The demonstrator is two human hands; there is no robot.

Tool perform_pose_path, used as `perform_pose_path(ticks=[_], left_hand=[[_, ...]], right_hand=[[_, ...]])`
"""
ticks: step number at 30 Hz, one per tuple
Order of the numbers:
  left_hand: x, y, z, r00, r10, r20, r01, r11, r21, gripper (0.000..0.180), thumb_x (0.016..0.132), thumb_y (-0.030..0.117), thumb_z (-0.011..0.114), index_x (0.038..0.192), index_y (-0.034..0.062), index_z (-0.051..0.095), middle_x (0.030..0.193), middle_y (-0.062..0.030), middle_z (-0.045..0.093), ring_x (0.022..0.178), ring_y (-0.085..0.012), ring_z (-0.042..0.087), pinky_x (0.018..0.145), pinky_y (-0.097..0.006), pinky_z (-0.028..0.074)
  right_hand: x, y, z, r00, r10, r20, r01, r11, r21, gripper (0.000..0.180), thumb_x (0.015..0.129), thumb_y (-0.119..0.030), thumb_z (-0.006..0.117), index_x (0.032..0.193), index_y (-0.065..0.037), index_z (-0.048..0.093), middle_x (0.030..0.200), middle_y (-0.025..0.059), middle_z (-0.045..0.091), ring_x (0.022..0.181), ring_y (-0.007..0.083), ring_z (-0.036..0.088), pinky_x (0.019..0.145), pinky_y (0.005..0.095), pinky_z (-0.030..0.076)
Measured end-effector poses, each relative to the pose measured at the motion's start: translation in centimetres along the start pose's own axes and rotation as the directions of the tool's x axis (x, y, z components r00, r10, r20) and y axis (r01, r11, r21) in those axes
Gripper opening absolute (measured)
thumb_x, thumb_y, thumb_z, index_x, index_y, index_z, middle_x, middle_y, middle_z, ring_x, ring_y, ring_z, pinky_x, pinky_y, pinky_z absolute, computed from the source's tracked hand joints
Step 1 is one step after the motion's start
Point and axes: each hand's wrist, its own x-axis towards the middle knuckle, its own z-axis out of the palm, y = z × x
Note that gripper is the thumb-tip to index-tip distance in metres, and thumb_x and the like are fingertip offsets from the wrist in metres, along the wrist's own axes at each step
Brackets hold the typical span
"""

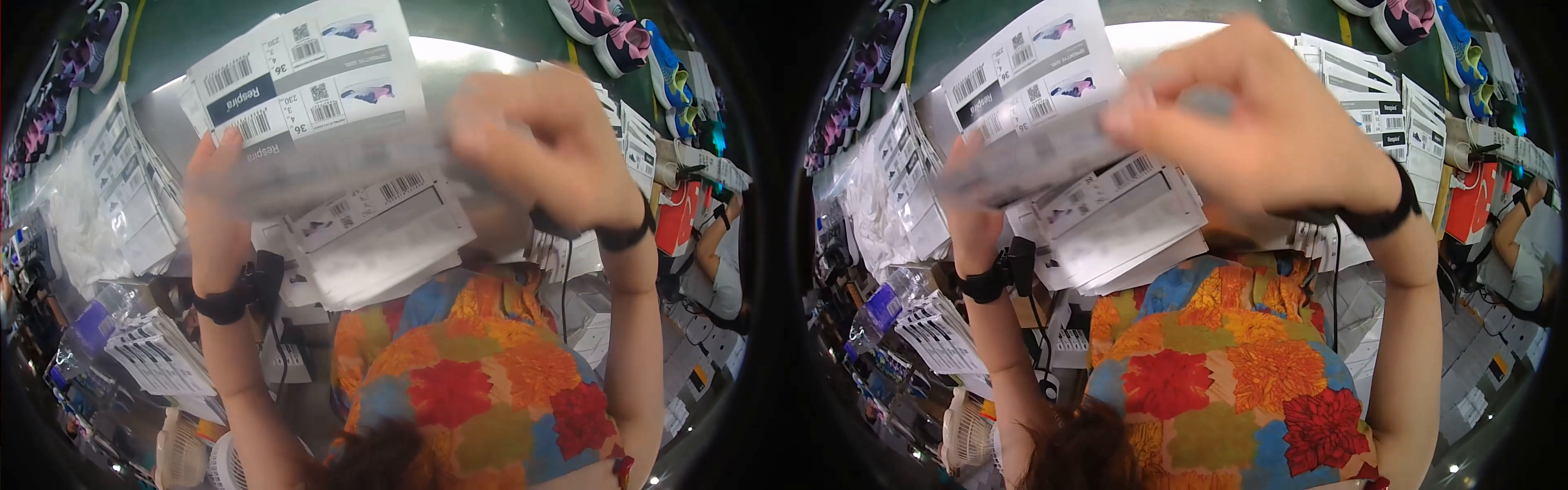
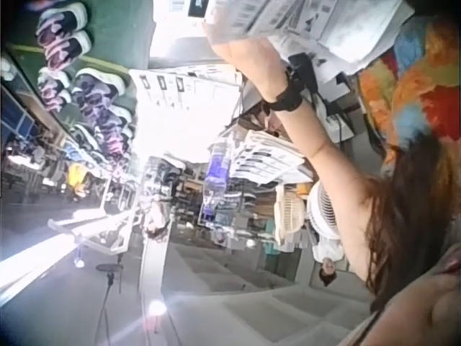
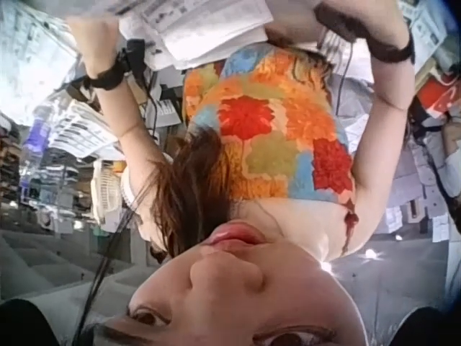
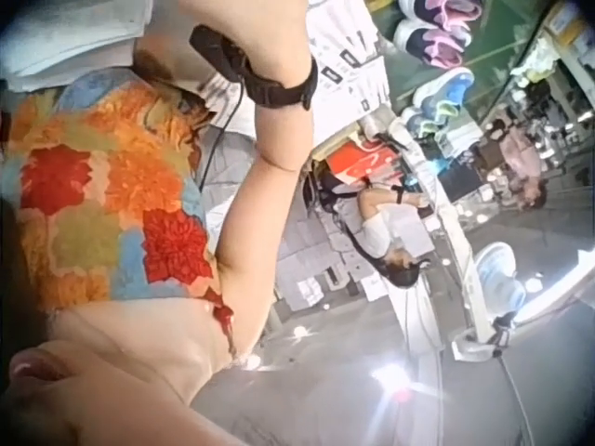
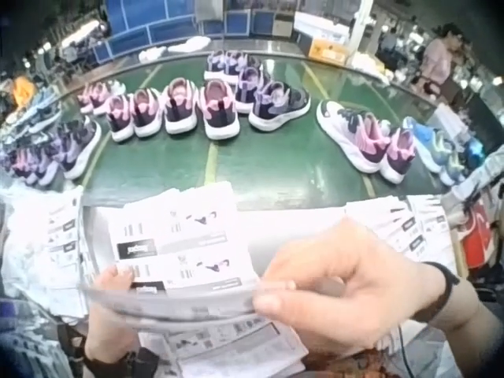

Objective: Matching finished shoes with their corresponding size/style tags on a production line.

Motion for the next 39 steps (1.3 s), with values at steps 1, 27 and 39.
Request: perform_pose_path(ticks=[1,27,39], left_hand=[[0.2,-0.6,-1.0,0.993,0.106,0.050,-0.113,0.980,0.165,0.026,0.096,0.009,0.055,0.119,-0.0016,0.059,0.112,-0.0094,0.066,0.099,-0.0145,0.063,0.085,-0.026,0.049],[-1.6,3.0,3.6,0.944,0.262,0.199,-0.316,0.893,0.320,0.022,0.092,0.000,0.057,0.113,-0.0052,0.059,0.093,-0.0119,0.070,0.081,-0.0149,0.065,0.072,-0.029,0.051],[-1.4,4.4,3.6,0.909,0.114,0.401,-0.317,0.814,0.486,0.026,0.092,0.004,0.055,0.116,-0.0039,0.060,0.093,-0.0208,0.067,0.080,-0.0310,0.066,0.074,-0.035,0.049]], right_hand=[[1.5,-0.9,-0.5,0.969,0.245,-0.032,-0.240,0.963,0.120,0.014,0.081,-0.014,0.072,0.092,-0.004,0.071,0.086,0.0083,0.069,0.084,0.0266,0.064,0.074,0.0327,0.052],[7.0,0.0,8.2,0.670,-0.736,-0.097,0.466,0.518,-0.717,0.028,0.068,-0.010,0.070,0.095,-0.001,0.066,0.105,0.0113,0.069,0.090,0.0235,0.065,0.088,0.0428,0.052],[5.1,-0.6,8.4,0.773,-0.629,-0.078,0.368,0.547,-0.752,0.038,0.062,-0.008,0.062,0.098,0.005,0.063,0.104,0.0170,0.067,0.093,0.0267,0.064,0.078,0.0369,0.049]])
